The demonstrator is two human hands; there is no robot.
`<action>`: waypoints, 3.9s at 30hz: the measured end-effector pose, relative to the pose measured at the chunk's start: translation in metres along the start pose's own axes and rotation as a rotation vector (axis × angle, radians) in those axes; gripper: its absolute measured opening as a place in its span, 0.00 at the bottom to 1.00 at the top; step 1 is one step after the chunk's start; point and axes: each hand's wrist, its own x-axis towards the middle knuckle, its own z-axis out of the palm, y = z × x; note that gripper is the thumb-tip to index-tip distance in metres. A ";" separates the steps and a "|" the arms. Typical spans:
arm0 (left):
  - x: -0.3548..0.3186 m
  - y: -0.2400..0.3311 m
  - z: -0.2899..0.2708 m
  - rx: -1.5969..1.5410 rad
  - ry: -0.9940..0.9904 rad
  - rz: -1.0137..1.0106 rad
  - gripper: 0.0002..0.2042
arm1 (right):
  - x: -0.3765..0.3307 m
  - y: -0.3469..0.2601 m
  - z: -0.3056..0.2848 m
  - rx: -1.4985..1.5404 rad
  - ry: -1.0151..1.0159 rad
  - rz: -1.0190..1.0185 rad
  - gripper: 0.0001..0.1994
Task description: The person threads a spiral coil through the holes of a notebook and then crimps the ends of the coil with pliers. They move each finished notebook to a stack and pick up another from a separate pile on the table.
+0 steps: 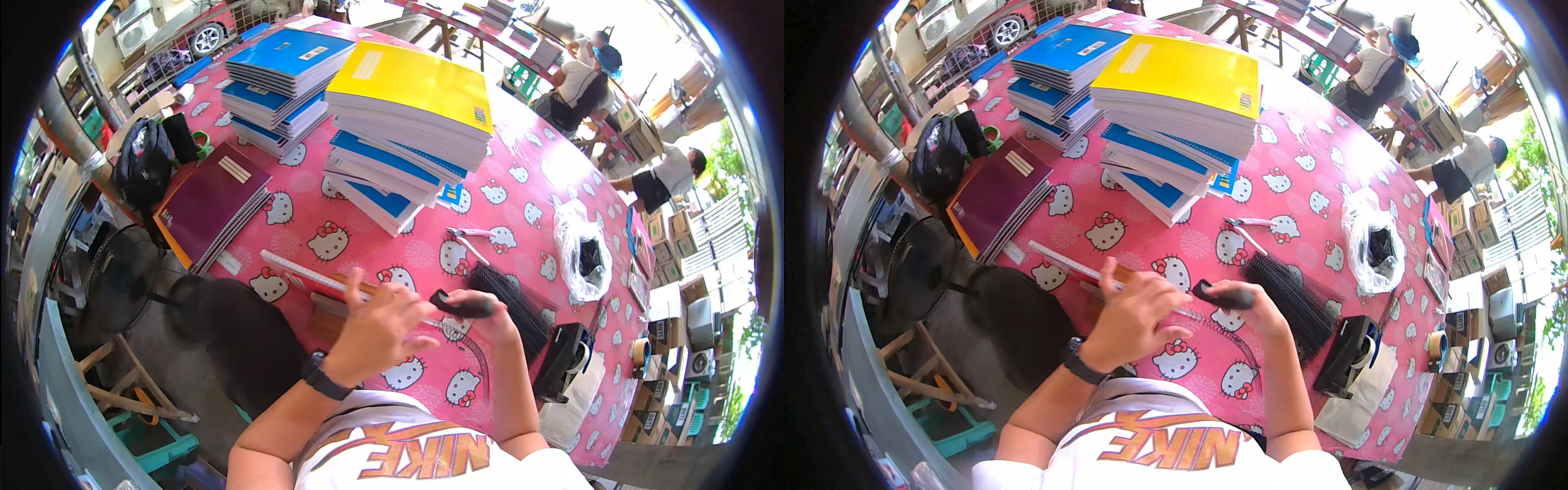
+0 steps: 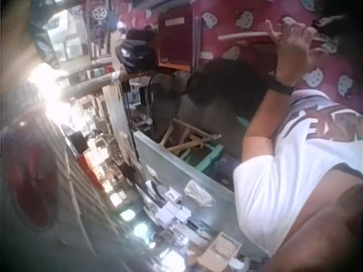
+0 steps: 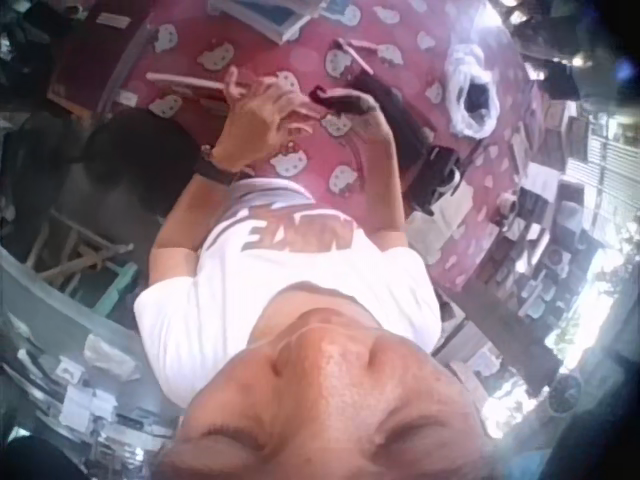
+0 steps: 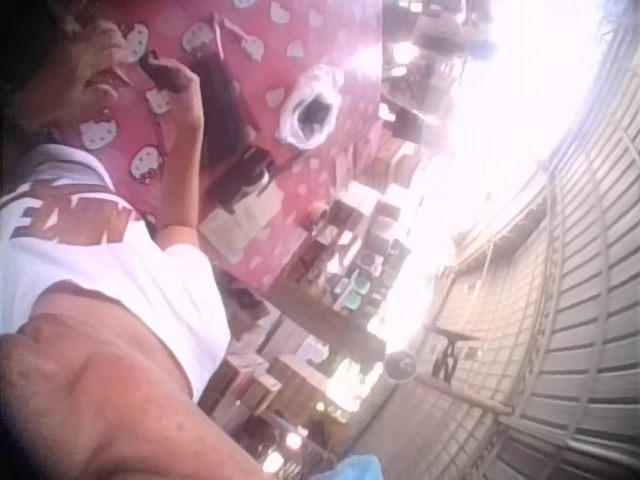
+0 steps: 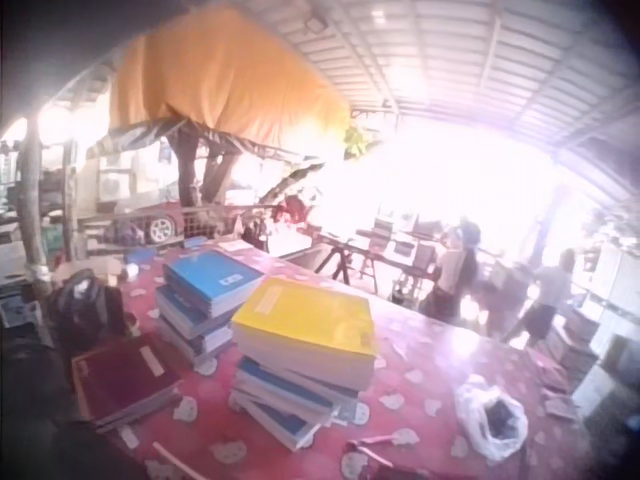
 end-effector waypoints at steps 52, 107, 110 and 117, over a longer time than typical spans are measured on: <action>-0.055 -0.110 -0.039 -1.185 0.452 -0.648 0.42 | 0.090 -0.028 0.074 -0.741 -0.023 -0.093 0.14; -0.057 -0.116 -0.036 -1.092 0.343 -0.557 0.17 | 0.131 -0.016 0.123 -0.555 -0.107 0.242 0.29; -0.042 -0.105 -0.036 -1.131 0.300 -0.548 0.16 | 0.115 0.018 0.059 -1.580 0.026 0.057 0.32; -0.009 -0.060 -0.062 -0.735 0.137 -0.338 0.10 | 0.063 -0.095 0.150 -0.932 0.076 -0.160 0.19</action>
